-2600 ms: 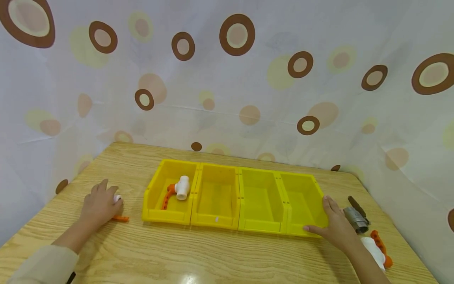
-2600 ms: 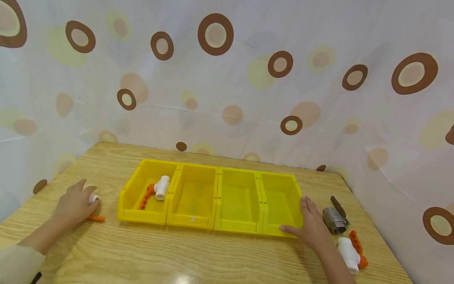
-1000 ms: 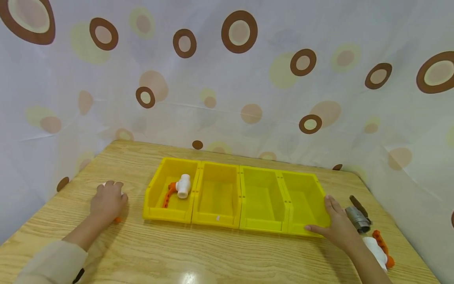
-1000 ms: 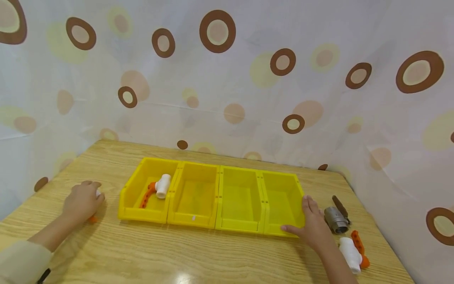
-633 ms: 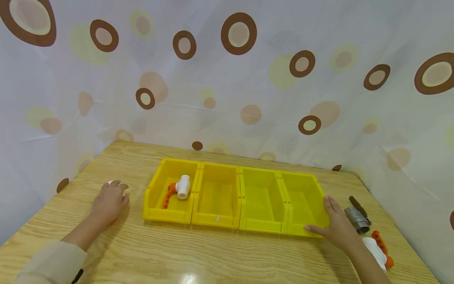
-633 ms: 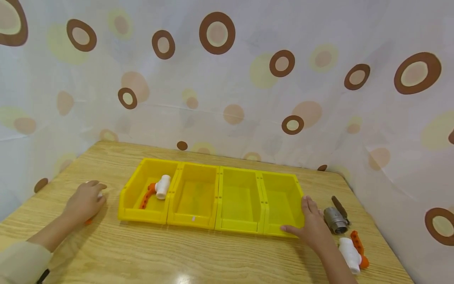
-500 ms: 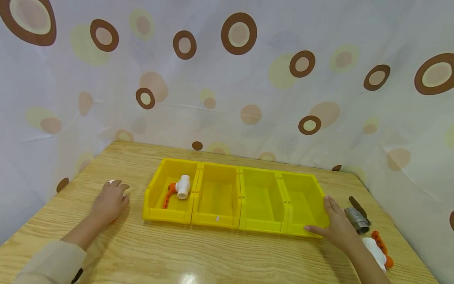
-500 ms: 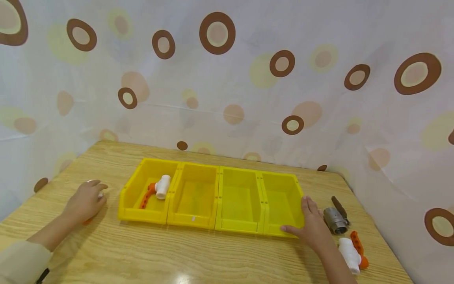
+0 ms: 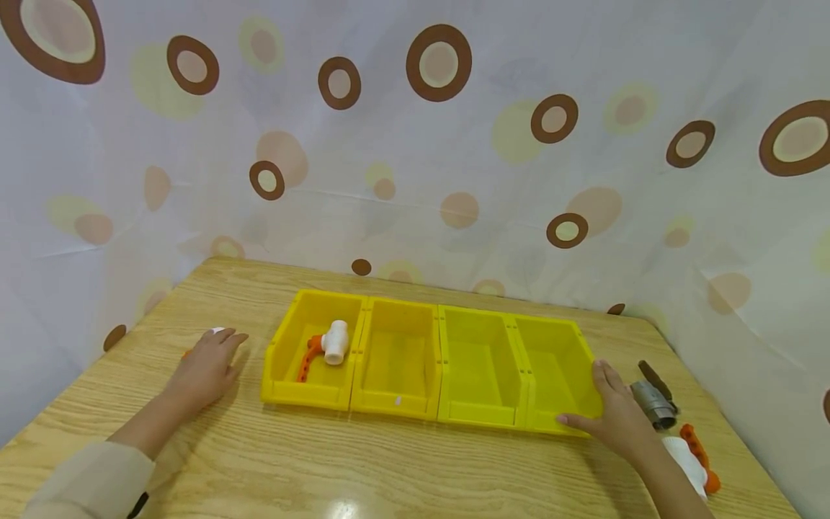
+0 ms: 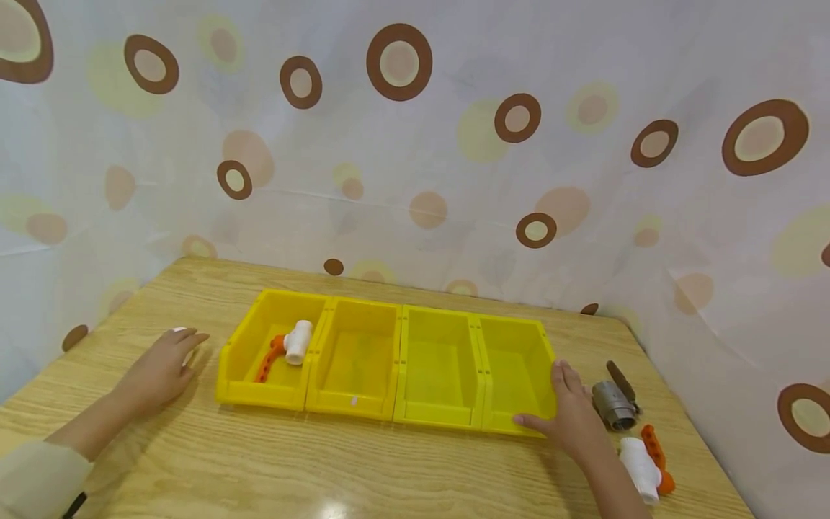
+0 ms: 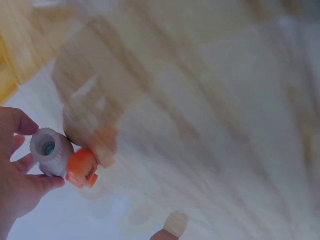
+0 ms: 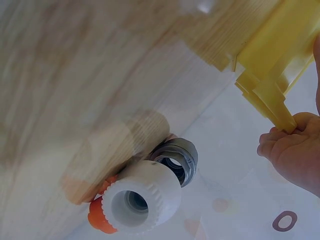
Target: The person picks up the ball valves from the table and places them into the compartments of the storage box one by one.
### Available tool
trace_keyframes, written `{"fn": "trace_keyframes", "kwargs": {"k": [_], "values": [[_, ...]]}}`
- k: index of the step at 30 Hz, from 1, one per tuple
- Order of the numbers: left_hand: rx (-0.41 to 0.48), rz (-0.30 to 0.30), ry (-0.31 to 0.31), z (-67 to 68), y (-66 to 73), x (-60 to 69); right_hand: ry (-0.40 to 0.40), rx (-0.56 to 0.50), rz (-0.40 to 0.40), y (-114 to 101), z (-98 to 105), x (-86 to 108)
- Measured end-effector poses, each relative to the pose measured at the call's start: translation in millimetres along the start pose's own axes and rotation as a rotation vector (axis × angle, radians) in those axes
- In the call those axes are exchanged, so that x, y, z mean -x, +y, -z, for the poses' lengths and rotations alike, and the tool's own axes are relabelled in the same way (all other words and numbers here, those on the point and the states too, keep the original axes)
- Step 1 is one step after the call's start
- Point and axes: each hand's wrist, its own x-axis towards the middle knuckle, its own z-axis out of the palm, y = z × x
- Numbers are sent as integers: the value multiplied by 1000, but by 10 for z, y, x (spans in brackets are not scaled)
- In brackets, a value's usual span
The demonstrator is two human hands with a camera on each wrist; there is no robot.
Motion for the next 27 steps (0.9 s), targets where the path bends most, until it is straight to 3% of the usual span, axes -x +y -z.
{"fn": "trace_keyframes", "kwargs": {"k": [4,13,19,27], "values": [[8,-21,-4,-7,-11,7,4,-2,-2,-1,-2,4],[26,13,-24,3,-1,27,6,5,7,4,-2,6],[-19,114,-14,19,-26,18,3,7,2,-4,-2,7],[-31,199,-94,41,-67,49,-1,6,2,-4,0,5]]}}
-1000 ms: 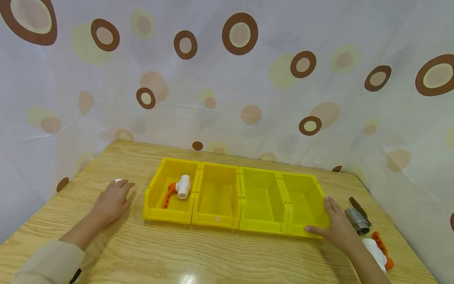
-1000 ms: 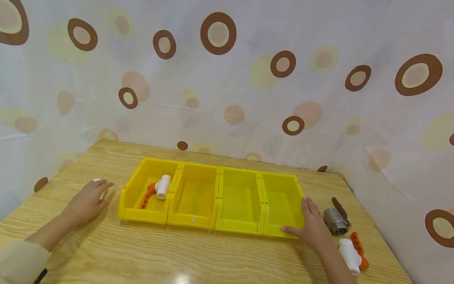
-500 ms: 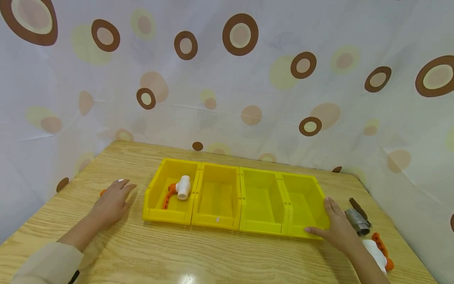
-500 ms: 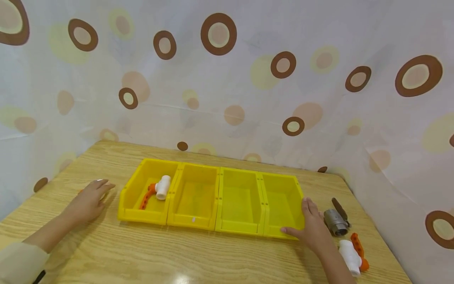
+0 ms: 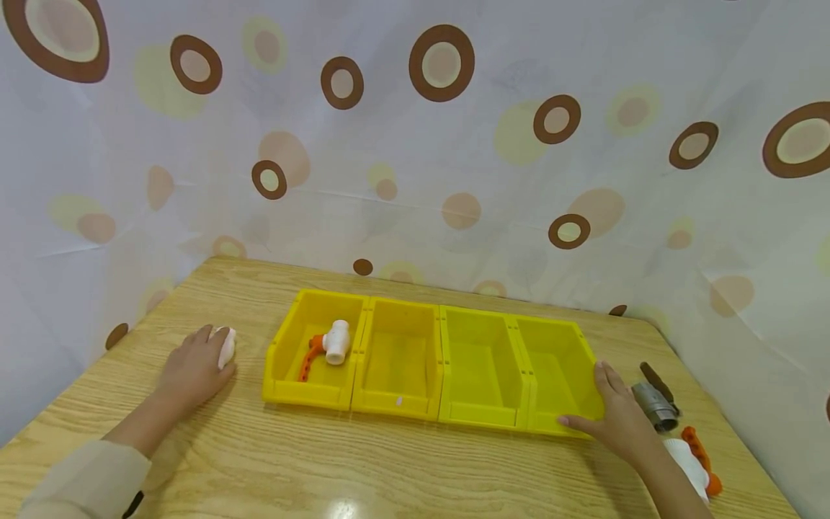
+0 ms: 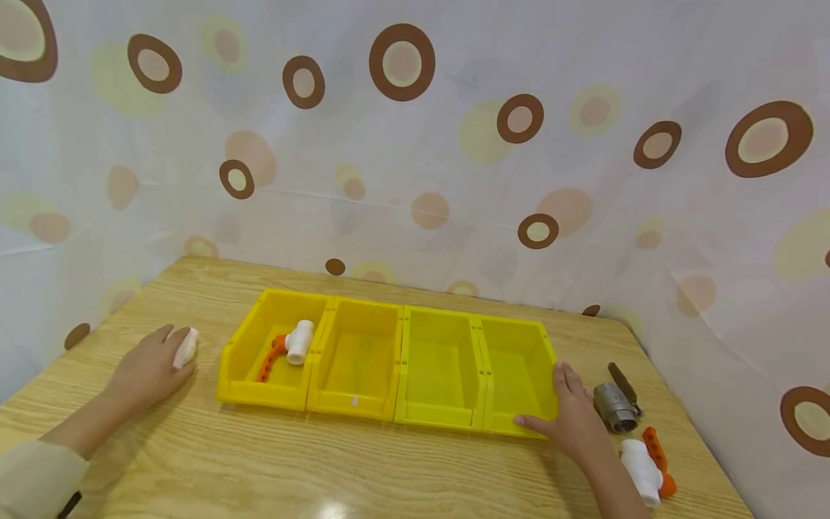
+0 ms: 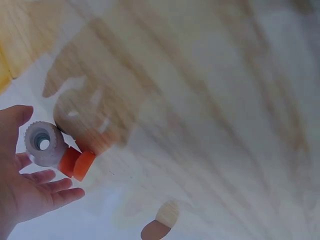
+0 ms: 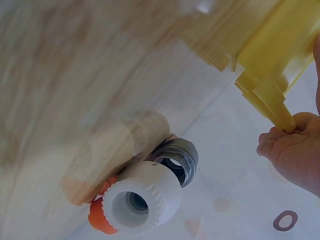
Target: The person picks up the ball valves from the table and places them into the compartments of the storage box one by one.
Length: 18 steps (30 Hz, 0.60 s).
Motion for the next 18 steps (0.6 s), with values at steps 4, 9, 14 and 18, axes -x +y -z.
{"fn": "trace_keyframes", "kwargs": {"k": [4,9,14,18], "values": [[13,8,-33,-9,-29,3,3,-6,5,5,-4,6],[11,-20,-31,-16,-48,-3,3,-12,1,1,-3,7],[4,-55,-15,-17,-41,-11,-3,-11,-3,8,-9,7],[9,-53,-10,-8,-31,-19,-2,-5,2,10,-7,2]]}}
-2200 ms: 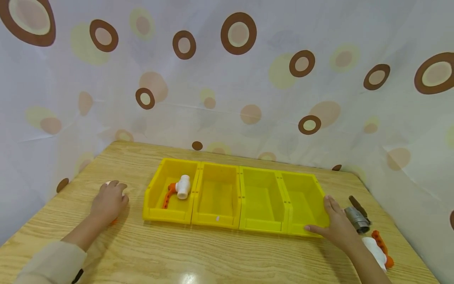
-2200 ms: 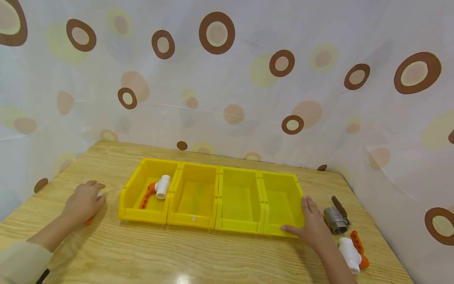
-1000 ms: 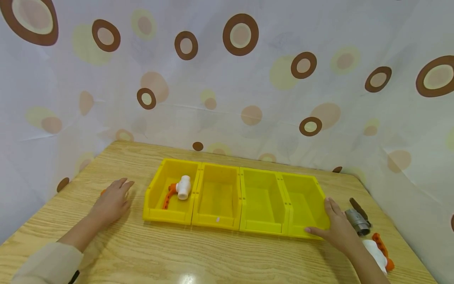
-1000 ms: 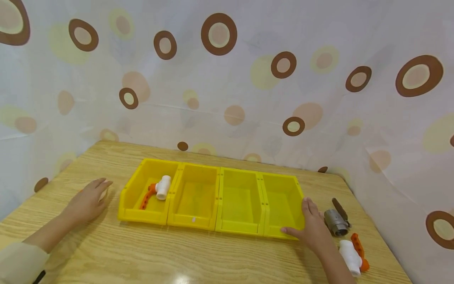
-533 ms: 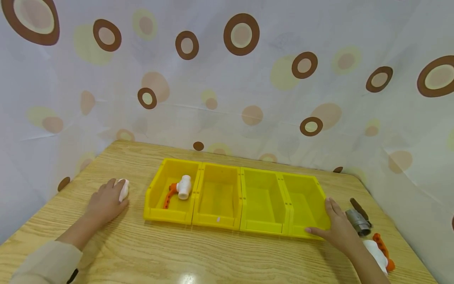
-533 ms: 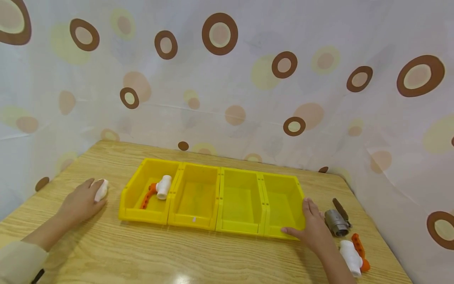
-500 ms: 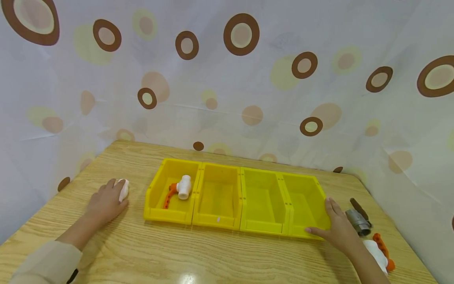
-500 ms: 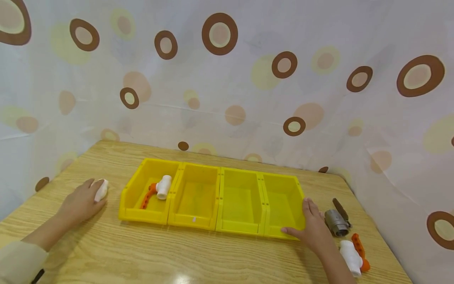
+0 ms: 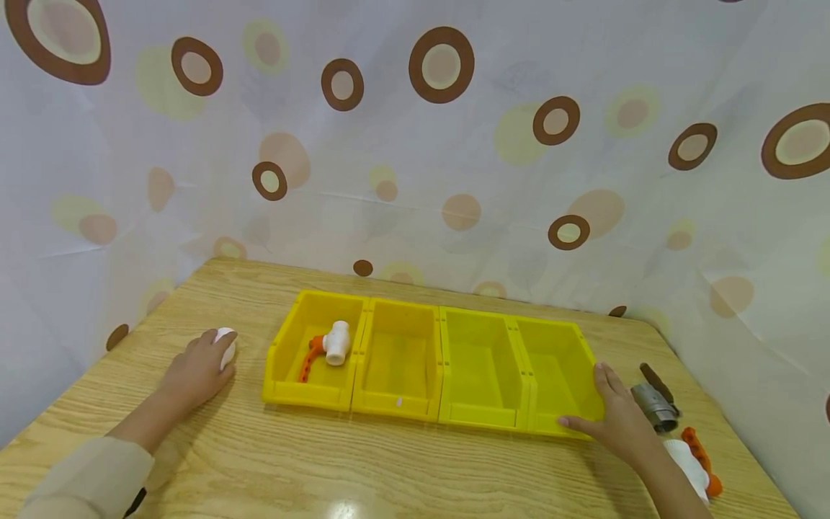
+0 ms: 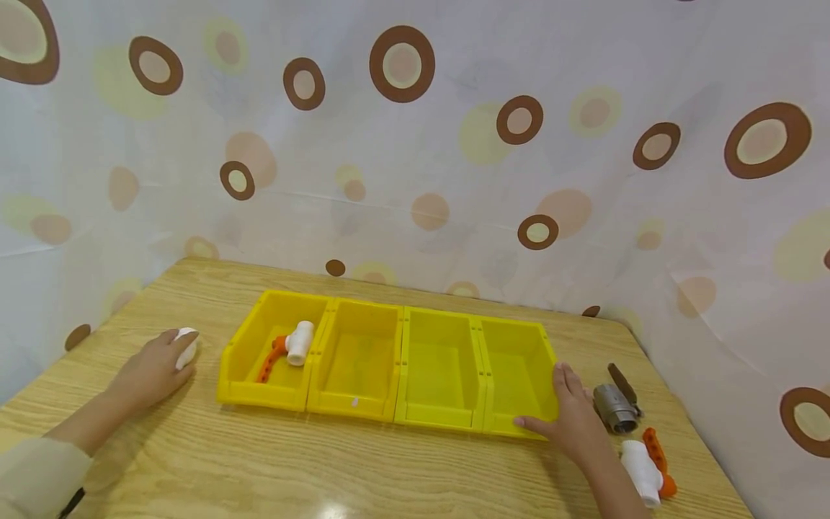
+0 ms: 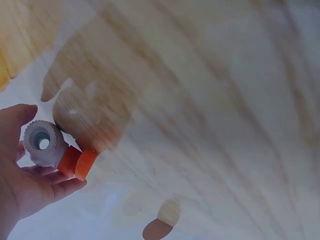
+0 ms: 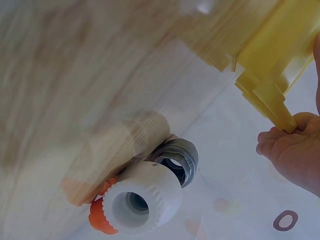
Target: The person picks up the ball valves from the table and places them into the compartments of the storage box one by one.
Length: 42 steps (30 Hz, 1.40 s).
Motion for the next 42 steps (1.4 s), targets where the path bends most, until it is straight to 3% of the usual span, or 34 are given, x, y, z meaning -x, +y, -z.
{"fn": "trace_keyframes", "kwargs": {"k": [22,42], "values": [[53,32,-4,-34,-49,-59,2,-5,2,-15,2,-12],[86,53,29,-7,-14,-40,0,2,-1,-5,5,-1]]}}
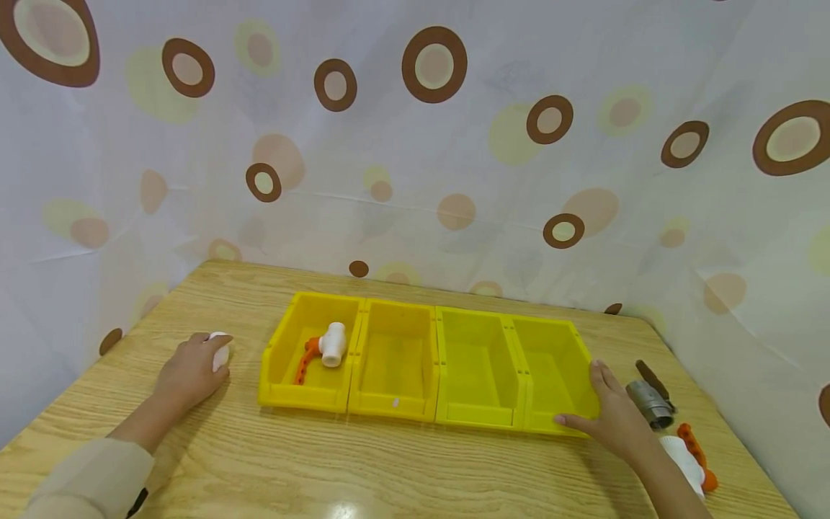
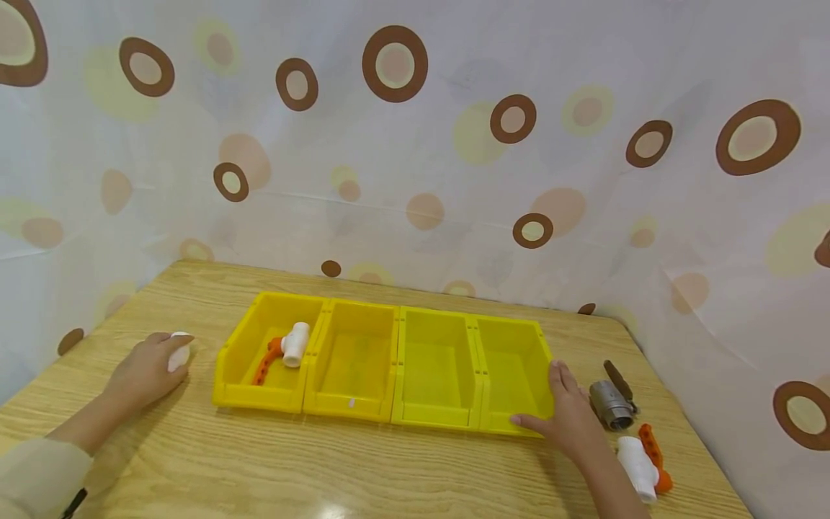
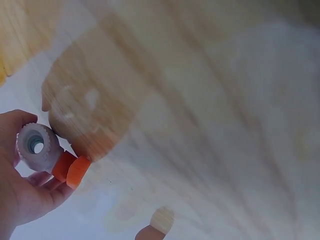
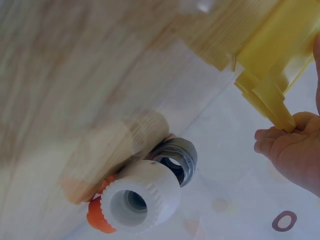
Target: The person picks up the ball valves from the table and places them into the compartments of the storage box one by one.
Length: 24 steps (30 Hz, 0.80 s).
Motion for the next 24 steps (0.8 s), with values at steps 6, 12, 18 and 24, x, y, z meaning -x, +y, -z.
{"fn": "trace_keyframes", "kwargs": {"k": [6,12,18,24], "values": [[10,8,-6,16,-3,17,-3,-4,1,-10,4,-2],[3,23,5,9,32,22,-14,-10,-4,-4,3,5],[-7,28,33,23,46,12,-8,-5,4,13,-8,-4],[8,32,37,50,66,8,-8,-1,2,-6,0,3]]}}
